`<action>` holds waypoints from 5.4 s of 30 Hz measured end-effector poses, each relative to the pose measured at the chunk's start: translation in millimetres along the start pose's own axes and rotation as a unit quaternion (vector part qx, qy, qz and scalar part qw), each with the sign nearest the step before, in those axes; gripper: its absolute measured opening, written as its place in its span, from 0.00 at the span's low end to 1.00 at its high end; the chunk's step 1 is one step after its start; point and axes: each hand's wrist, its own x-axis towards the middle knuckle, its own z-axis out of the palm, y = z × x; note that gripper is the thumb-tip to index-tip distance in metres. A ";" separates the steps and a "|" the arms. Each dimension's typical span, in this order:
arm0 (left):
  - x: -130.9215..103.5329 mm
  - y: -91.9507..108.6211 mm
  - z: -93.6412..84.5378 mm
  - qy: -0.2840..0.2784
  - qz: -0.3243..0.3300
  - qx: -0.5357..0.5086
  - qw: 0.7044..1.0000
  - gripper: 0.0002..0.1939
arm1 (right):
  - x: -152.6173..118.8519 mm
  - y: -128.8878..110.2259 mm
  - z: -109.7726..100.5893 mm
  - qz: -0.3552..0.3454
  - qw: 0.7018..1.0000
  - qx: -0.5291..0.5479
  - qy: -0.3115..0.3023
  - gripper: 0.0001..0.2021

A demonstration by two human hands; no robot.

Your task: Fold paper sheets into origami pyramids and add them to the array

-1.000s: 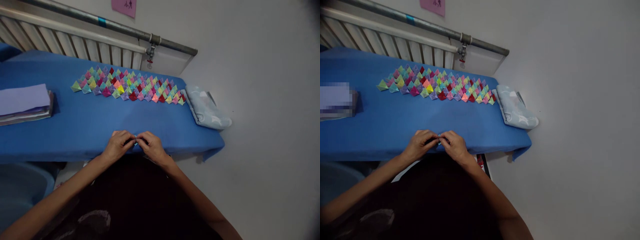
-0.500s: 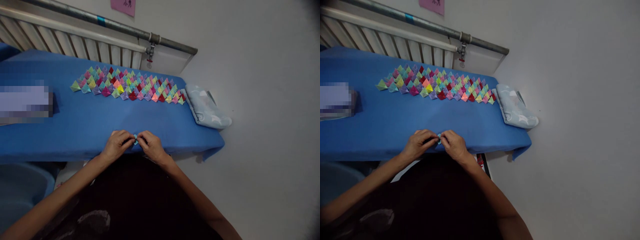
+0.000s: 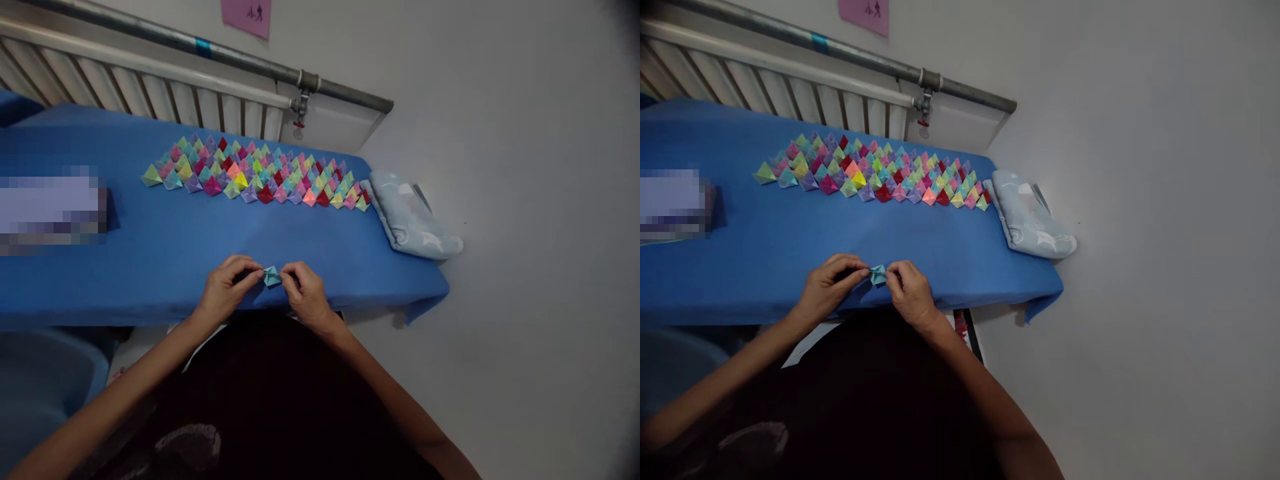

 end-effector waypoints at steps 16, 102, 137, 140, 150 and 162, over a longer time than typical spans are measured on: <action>0.9 18.1 2.5 -0.023 -0.068 0.042 0.997 0.10 | 0.6 -14.8 1.4 -0.056 0.998 -0.001 0.021 0.06; 8.2 31.5 11.2 0.062 -0.264 -0.169 0.948 0.13 | 5.4 -20.0 10.4 -0.078 0.996 0.030 0.029 0.05; 31.2 39.2 -33.5 -0.222 -0.069 0.083 0.969 0.10 | 14.0 -11.0 -6.9 -0.128 0.987 0.032 -0.088 0.09; 30.4 38.8 -32.6 -0.224 -0.059 0.079 0.969 0.08 | 13.5 -10.6 -4.1 -0.089 0.992 0.047 -0.079 0.09; 22.2 35.2 -18.7 -0.099 -0.034 0.187 0.977 0.06 | 10.6 -15.7 2.8 0.073 0.992 0.100 -0.031 0.09; 20.4 28.5 -7.5 -0.087 -0.096 0.159 0.979 0.06 | 17.8 -4.3 10.0 0.005 0.998 -0.046 -0.040 0.09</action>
